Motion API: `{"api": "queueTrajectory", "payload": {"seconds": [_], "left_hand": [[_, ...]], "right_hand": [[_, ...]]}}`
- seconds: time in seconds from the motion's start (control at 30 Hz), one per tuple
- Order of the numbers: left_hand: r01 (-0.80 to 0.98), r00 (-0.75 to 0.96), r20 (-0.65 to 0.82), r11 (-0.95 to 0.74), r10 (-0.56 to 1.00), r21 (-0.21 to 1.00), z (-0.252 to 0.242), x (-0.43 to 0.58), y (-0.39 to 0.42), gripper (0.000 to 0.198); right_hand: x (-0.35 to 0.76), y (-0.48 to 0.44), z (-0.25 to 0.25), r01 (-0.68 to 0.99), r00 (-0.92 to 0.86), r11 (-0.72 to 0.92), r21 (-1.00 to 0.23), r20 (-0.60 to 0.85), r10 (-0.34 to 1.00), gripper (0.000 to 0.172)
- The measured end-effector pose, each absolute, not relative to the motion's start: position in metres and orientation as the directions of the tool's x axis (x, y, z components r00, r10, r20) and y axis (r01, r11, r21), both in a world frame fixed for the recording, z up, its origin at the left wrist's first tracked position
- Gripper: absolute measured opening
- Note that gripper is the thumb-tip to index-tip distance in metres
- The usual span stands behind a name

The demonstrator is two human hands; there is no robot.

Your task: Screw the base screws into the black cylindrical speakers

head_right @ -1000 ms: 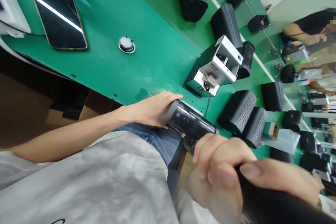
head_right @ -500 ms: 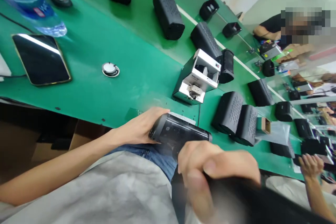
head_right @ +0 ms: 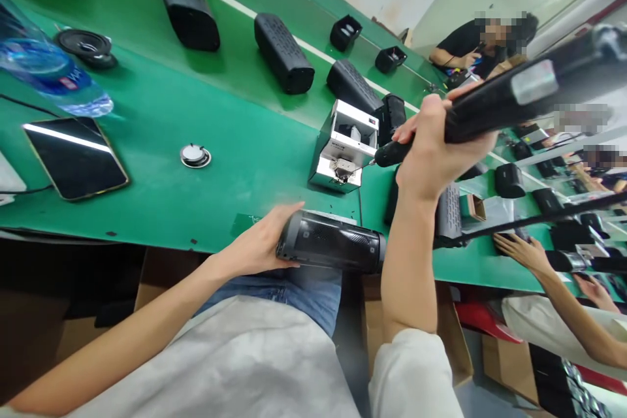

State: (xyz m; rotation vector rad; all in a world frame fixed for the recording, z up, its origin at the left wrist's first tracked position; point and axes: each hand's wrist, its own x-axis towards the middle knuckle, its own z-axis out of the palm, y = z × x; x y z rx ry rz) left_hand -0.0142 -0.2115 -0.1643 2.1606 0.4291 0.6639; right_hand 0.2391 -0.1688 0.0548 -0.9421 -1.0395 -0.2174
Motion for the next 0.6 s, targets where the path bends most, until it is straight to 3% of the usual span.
{"api": "queueTrajectory", "payload": {"seconds": [0.4, 0.6], "left_hand": [[0.067, 0.8, 0.316, -0.6, 0.51, 0.797, -0.164, -0.014, -0.212, 0.145], [0.07, 0.8, 0.324, -0.615, 0.504, 0.785, -0.166, -0.014, -0.209, 0.143]], "right_hand": [[0.262, -0.149, 0.04, 0.589, 0.552, 0.5, -0.634, 0.768, 0.325, 0.027], [0.253, -0.163, 0.04, 0.587, 0.567, 0.377, -0.716, 0.696, 0.44, 0.03]]}}
